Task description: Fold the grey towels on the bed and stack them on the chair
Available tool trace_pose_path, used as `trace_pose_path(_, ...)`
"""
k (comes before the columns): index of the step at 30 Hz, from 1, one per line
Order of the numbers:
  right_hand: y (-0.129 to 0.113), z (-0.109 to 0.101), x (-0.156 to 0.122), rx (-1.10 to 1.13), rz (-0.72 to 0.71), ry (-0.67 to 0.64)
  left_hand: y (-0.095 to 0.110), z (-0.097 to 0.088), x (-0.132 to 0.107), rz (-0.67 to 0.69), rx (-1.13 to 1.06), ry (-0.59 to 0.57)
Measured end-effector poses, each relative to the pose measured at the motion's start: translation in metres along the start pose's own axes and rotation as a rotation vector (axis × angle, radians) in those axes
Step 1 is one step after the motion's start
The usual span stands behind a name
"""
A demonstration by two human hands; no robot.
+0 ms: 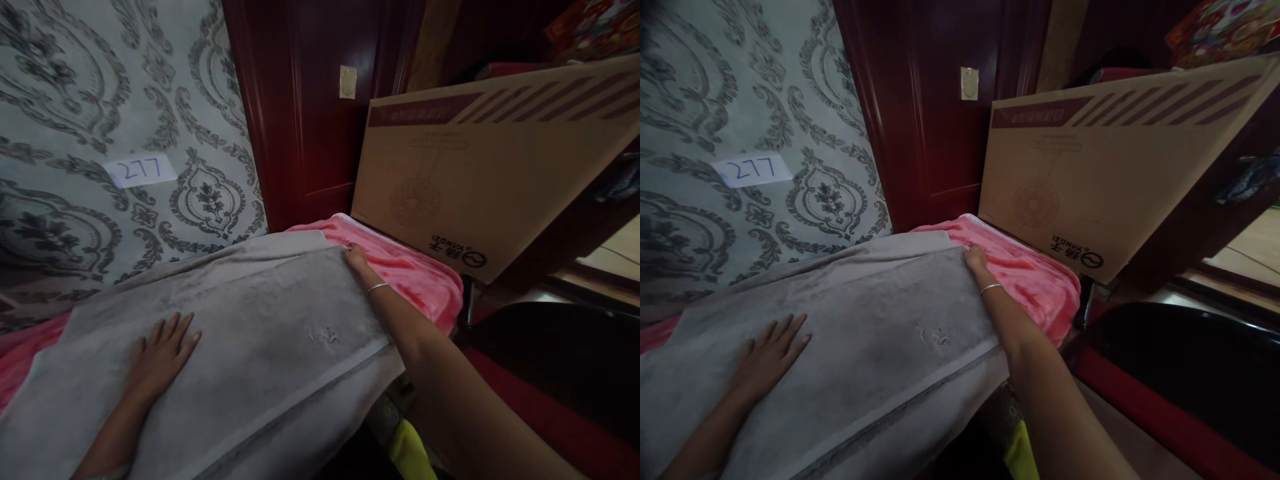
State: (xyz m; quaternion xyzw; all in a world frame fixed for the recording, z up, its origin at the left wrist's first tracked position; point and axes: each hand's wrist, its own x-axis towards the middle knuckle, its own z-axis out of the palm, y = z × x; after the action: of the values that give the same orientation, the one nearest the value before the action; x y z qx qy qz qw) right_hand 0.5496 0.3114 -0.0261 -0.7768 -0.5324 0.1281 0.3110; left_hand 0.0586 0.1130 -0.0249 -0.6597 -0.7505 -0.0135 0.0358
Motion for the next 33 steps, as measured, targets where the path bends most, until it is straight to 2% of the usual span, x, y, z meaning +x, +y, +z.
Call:
trace_pose_path(6, 0.005, 0.009, 0.015, 0.025, 0.022, 0.011, -0.001, 0.0, 0.0, 0.012, -0.033, 0.027)
trace_pose_path(14, 0.004, 0.008, 0.029, 0.052, 0.014, 0.063, 0.001, -0.003, -0.001, 0.009, -0.036, 0.013)
trace_pose_path(20, -0.001, 0.01, 0.033, 0.036, 0.046, 0.008, -0.002, 0.002, 0.001, 0.007, -0.036, 0.018)
trace_pose_path(25, -0.007, 0.009, 0.029, 0.004, 0.033, 0.012, 0.0, 0.0, 0.0, 0.012, -0.025, 0.013)
trace_pose_path(33, -0.001, 0.015, 0.015, -0.051, 0.012, 0.015, 0.0, -0.001, 0.0, -0.004, -0.002, -0.02)
